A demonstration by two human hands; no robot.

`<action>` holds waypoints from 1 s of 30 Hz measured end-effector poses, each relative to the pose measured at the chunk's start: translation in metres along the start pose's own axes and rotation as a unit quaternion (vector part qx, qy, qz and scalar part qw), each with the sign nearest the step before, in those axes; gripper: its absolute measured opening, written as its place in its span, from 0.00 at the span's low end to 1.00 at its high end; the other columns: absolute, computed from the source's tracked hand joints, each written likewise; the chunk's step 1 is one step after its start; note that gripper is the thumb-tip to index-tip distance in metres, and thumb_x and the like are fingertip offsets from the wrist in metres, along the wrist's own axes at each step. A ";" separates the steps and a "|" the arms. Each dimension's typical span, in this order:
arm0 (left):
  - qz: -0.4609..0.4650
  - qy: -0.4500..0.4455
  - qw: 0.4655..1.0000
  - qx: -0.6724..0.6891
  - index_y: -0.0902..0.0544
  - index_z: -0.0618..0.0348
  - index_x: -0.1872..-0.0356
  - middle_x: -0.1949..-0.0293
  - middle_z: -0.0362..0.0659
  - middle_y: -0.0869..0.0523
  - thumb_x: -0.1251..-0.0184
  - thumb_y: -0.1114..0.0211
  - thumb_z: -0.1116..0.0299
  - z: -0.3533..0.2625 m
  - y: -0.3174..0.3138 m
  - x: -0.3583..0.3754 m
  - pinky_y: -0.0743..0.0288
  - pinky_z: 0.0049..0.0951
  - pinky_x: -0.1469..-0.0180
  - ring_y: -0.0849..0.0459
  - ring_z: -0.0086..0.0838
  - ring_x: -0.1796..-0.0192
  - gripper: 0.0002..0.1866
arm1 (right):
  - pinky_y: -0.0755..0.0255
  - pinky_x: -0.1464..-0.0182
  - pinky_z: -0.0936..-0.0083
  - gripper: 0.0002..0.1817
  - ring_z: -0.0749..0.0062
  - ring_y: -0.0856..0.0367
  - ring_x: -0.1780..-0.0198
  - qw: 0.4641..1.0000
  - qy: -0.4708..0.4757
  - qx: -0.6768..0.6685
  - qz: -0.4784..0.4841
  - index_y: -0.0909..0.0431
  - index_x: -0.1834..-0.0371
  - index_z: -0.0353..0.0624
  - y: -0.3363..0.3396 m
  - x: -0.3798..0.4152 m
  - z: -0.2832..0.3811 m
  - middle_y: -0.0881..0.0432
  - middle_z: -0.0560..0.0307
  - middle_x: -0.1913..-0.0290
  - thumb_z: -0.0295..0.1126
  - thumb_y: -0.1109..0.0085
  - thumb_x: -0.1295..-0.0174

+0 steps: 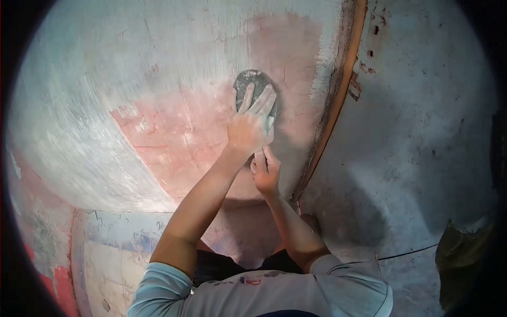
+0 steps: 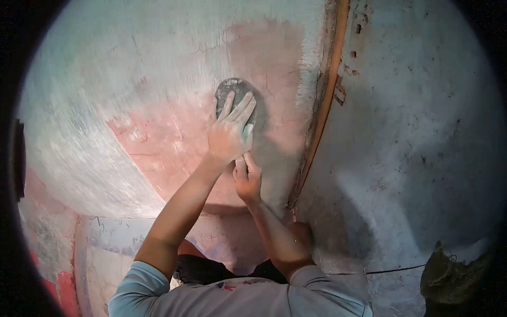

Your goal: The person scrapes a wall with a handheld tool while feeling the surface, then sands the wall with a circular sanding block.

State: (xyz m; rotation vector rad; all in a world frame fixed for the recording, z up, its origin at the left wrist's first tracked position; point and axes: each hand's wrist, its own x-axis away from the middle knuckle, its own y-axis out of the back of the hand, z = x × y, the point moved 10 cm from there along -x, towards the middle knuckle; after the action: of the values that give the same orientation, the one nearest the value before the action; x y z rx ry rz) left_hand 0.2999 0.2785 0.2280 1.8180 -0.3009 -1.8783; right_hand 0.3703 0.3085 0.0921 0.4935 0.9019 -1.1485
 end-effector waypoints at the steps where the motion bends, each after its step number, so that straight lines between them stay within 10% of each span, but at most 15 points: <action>1: -0.001 0.000 1.000 -0.011 0.16 0.46 0.29 0.24 0.37 0.19 0.36 0.31 0.64 0.000 -0.001 -0.001 0.49 0.62 0.15 0.24 0.49 0.21 0.31 | 0.40 0.79 0.78 0.13 0.86 0.34 0.80 0.962 -0.188 -0.193 0.040 0.16 0.47 0.37 -0.014 0.006 -0.025 0.28 0.67 0.78 0.36 0.46 0.17; 8: -0.099 -0.048 0.990 -0.086 0.15 0.49 0.32 0.27 0.39 0.16 0.33 0.36 0.59 0.005 0.058 -0.138 0.40 0.60 0.19 0.20 0.47 0.25 0.27 | 0.46 0.80 0.79 0.15 0.87 0.37 0.81 0.960 -0.192 -0.195 0.051 0.23 0.62 0.44 -0.028 -0.130 0.038 0.33 0.70 0.81 0.41 0.45 0.17; 12: -0.066 -0.040 0.995 -0.055 0.17 0.47 0.28 0.25 0.37 0.18 0.35 0.32 0.64 0.005 0.035 -0.080 0.47 0.60 0.15 0.23 0.45 0.22 0.30 | 0.44 0.81 0.80 0.11 0.86 0.36 0.82 0.972 -0.177 -0.141 0.067 0.23 0.58 0.46 -0.026 -0.076 0.002 0.32 0.69 0.80 0.38 0.46 0.17; 14: -0.009 -0.011 0.999 -0.040 0.17 0.47 0.28 0.24 0.38 0.18 0.35 0.32 0.64 0.002 0.013 -0.030 0.49 0.61 0.15 0.24 0.45 0.21 0.31 | 0.43 0.81 0.80 0.10 0.86 0.34 0.81 0.937 0.225 0.259 -0.069 0.21 0.55 0.44 -0.008 -0.022 0.045 0.32 0.68 0.79 0.35 0.48 0.17; 15: -0.004 -0.010 1.000 -0.029 0.16 0.47 0.29 0.24 0.37 0.19 0.36 0.31 0.64 0.003 0.001 -0.007 0.49 0.62 0.15 0.25 0.44 0.21 0.31 | 0.42 0.80 0.80 0.10 0.85 0.34 0.81 0.999 -0.006 0.037 0.005 0.20 0.53 0.42 -0.003 -0.009 -0.001 0.31 0.68 0.79 0.34 0.49 0.17; 16: 0.003 -0.009 1.000 -0.018 0.16 0.47 0.29 0.23 0.37 0.19 0.36 0.31 0.64 0.004 -0.008 0.007 0.50 0.63 0.15 0.25 0.43 0.20 0.30 | 0.42 0.80 0.79 0.10 0.85 0.33 0.81 0.949 -0.238 -0.189 0.080 0.19 0.51 0.41 -0.021 0.019 -0.039 0.30 0.68 0.79 0.34 0.49 0.17; 18: 0.009 -0.009 1.000 -0.023 0.15 0.47 0.30 0.23 0.36 0.20 0.36 0.31 0.63 0.000 0.001 -0.006 0.50 0.63 0.15 0.25 0.41 0.20 0.30 | 0.41 0.80 0.79 0.10 0.84 0.33 0.81 0.948 -0.239 -0.200 0.057 0.20 0.49 0.40 -0.023 0.001 -0.033 0.30 0.68 0.78 0.34 0.49 0.17; 20: -0.040 -0.042 0.998 -0.030 0.15 0.48 0.31 0.24 0.36 0.19 0.36 0.31 0.63 0.002 0.020 -0.045 0.47 0.63 0.16 0.24 0.40 0.21 0.29 | 0.43 0.81 0.80 0.08 0.86 0.36 0.81 0.955 0.193 0.214 -0.072 0.22 0.55 0.43 -0.009 -0.043 0.049 0.31 0.69 0.78 0.34 0.48 0.18; 22: -0.087 -0.064 0.991 -0.078 0.14 0.48 0.33 0.26 0.36 0.17 0.34 0.32 0.62 0.002 0.041 -0.095 0.44 0.62 0.18 0.22 0.39 0.22 0.27 | 0.45 0.82 0.81 0.09 0.88 0.38 0.81 0.974 -0.160 -0.150 0.062 0.27 0.61 0.47 -0.027 -0.094 0.005 0.32 0.69 0.78 0.35 0.48 0.19; 24: -0.101 -0.056 0.989 -0.087 0.14 0.49 0.34 0.27 0.36 0.16 0.33 0.33 0.60 0.004 0.051 -0.129 0.43 0.62 0.19 0.22 0.38 0.23 0.25 | 0.45 0.82 0.81 0.11 0.88 0.37 0.81 0.935 -0.236 -0.256 0.067 0.30 0.64 0.49 -0.033 -0.125 0.028 0.31 0.69 0.79 0.36 0.47 0.19; 26: -0.097 -0.056 0.989 -0.101 0.14 0.48 0.34 0.27 0.36 0.16 0.33 0.32 0.60 0.003 0.048 -0.127 0.43 0.61 0.19 0.23 0.37 0.23 0.26 | 0.31 0.68 0.63 0.11 0.68 0.29 0.73 0.931 -0.272 -0.231 0.078 0.20 0.58 0.37 -0.030 -0.119 0.011 0.34 0.58 0.76 0.32 0.48 0.21; 28: -0.073 -0.045 0.992 -0.090 0.15 0.48 0.31 0.26 0.36 0.17 0.35 0.31 0.62 0.000 0.035 -0.092 0.45 0.61 0.17 0.25 0.37 0.21 0.28 | 0.44 0.82 0.81 0.09 0.87 0.36 0.79 0.988 -0.091 -0.074 0.100 0.25 0.59 0.46 -0.025 -0.089 -0.012 0.30 0.69 0.75 0.35 0.47 0.19; 30: -0.045 -0.027 0.997 -0.048 0.15 0.47 0.30 0.25 0.36 0.18 0.36 0.29 0.63 0.000 0.011 -0.035 0.48 0.61 0.15 0.25 0.36 0.20 0.30 | 0.41 0.81 0.80 0.09 0.86 0.33 0.77 0.960 0.211 0.185 -0.012 0.20 0.47 0.39 -0.010 -0.023 0.004 0.26 0.65 0.70 0.33 0.42 0.20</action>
State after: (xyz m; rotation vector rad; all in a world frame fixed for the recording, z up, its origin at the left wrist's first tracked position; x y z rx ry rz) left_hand 0.3010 0.2864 0.2637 1.7448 -0.1469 -1.9698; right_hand 0.3594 0.3147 0.1146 1.0650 1.0610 -1.2641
